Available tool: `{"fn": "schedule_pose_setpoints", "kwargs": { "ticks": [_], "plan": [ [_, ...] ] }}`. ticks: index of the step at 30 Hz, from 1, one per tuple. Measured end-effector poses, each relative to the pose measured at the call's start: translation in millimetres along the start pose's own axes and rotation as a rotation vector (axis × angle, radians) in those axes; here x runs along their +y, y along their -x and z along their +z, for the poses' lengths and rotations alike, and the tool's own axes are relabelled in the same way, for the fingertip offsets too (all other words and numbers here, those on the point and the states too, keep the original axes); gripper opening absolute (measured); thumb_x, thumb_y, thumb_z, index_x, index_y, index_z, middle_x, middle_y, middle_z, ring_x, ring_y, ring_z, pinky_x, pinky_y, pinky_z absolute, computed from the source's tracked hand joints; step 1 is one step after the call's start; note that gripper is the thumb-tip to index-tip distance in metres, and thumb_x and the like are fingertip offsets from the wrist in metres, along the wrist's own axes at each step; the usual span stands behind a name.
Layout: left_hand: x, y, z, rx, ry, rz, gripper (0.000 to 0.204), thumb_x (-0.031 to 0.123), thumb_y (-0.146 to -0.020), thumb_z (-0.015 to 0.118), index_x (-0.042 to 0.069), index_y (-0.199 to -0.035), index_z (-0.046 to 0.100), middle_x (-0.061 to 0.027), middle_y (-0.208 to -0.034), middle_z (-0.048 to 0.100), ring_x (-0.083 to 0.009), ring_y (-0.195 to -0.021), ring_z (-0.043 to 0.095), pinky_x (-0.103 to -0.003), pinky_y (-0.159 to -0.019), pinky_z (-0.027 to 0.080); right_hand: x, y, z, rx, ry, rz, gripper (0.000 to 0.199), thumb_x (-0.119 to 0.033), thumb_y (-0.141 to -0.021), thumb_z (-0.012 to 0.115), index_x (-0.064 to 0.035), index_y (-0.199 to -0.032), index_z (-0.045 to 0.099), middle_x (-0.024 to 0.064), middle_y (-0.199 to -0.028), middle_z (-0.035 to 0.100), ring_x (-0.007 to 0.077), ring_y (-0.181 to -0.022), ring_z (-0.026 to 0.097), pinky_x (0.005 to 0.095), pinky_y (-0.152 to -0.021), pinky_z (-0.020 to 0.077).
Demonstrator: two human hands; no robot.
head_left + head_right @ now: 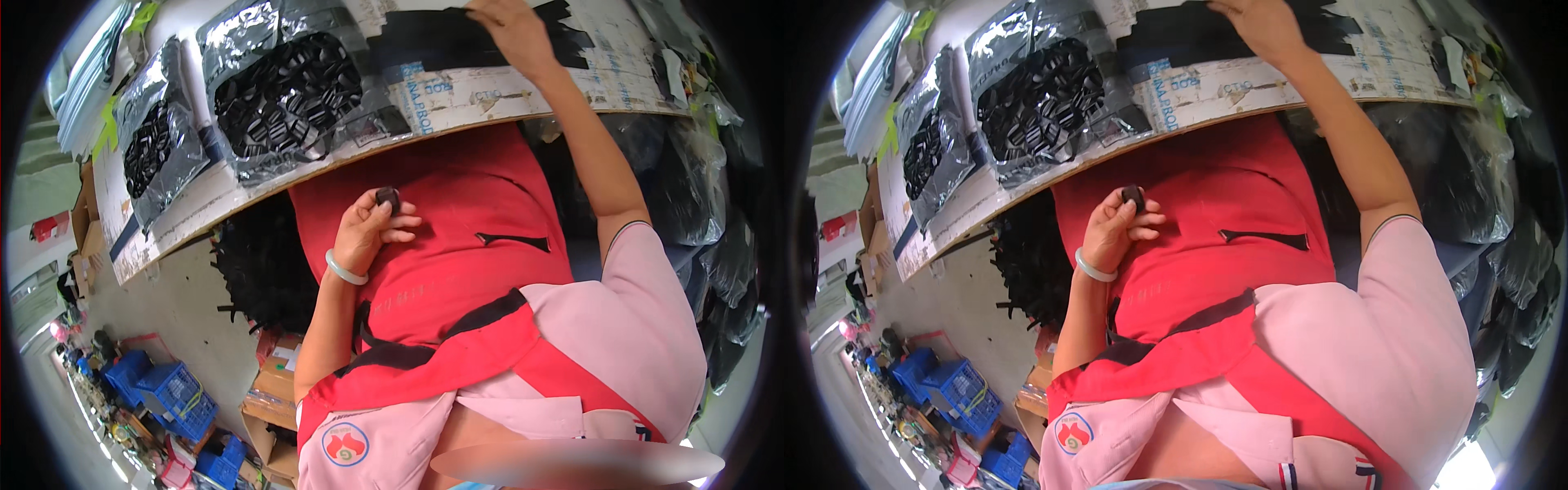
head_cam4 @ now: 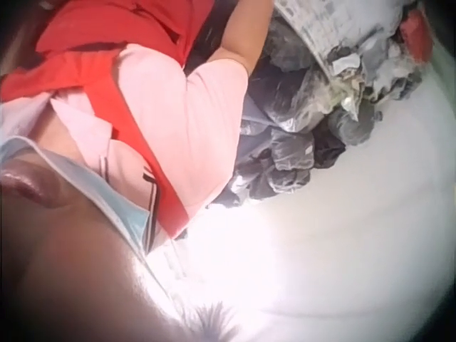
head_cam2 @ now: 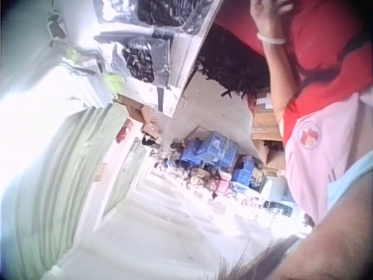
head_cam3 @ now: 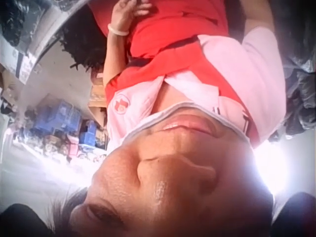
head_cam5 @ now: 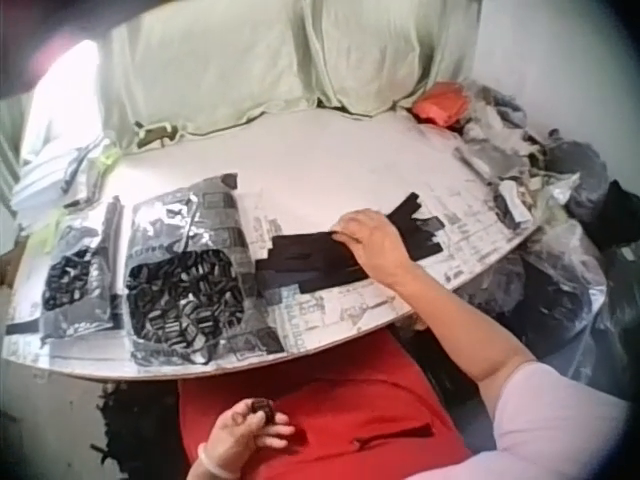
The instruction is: Manually thread and assemble plastic buckles onto black straps.
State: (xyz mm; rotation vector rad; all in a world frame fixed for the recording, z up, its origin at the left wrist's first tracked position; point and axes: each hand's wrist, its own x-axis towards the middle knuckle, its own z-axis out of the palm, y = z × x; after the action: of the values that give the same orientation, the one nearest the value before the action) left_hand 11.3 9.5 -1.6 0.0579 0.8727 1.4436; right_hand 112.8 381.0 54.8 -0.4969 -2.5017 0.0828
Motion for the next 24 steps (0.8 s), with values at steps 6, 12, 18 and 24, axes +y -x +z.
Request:
{"fn": "schedule_pose_setpoints", "kwargs": {
  "ticks": [6,12,18,24],
  "plan": [
    [23,2,27,0.287,-0.41,0.325,0.02,0.016,-0.092,0.059,-0.001,-0.1,0.064,-0.0046,-0.079,0.065,-0.0089,-0.062,0.059,-0.021,-0.052,0.047,-156,7,-80,-0.123,-0.506,-0.17,0.017,-0.005,-0.087,0.06,-0.0042,-0.103,0.064,0.0094,-0.08,0.064,0.0229,-0.078,0.063,0.03,-0.07,0.0483],
    [18,-3,28,0.258,-0.328,0.602,0.022,0.016,-0.095,0.055,-0.002,-0.103,0.066,-0.0015,-0.074,0.062,-0.006,-0.058,0.053,-0.02,-0.05,0.041,-198,52,-45,-0.819,-1.39,0.752,0.019,-0.018,-0.093,0.058,-0.0002,-0.088,0.061,0.0055,-0.069,0.063,0.0078,-0.052,0.057,0.0192,-0.045,0.0451],
    [12,4,25,0.369,-0.449,0.67,0.017,0.006,-0.09,0.06,-0.003,-0.104,0.066,-0.0009,-0.083,0.064,-0.0062,-0.064,0.054,-0.02,-0.056,0.044,-197,64,-23,-0.82,-1.565,0.982,0.02,-0.023,-0.093,0.058,-0.0037,-0.087,0.059,0.0045,-0.065,0.06,0.0074,-0.048,0.056,0.0188,-0.043,0.0452],
    [5,-6,22,0.468,-0.912,0.982,0.018,-0.001,-0.086,0.062,-0.003,-0.103,0.065,-0.0083,-0.079,0.063,-0.0119,-0.065,0.057,-0.024,-0.057,0.046,-205,76,-6,-0.631,-1.782,0.961,0.019,-0.023,-0.094,0.059,-0.0035,-0.095,0.056,0.0048,-0.072,0.062,0.0076,-0.054,0.058,0.0192,-0.049,0.0493]
  ]
}}
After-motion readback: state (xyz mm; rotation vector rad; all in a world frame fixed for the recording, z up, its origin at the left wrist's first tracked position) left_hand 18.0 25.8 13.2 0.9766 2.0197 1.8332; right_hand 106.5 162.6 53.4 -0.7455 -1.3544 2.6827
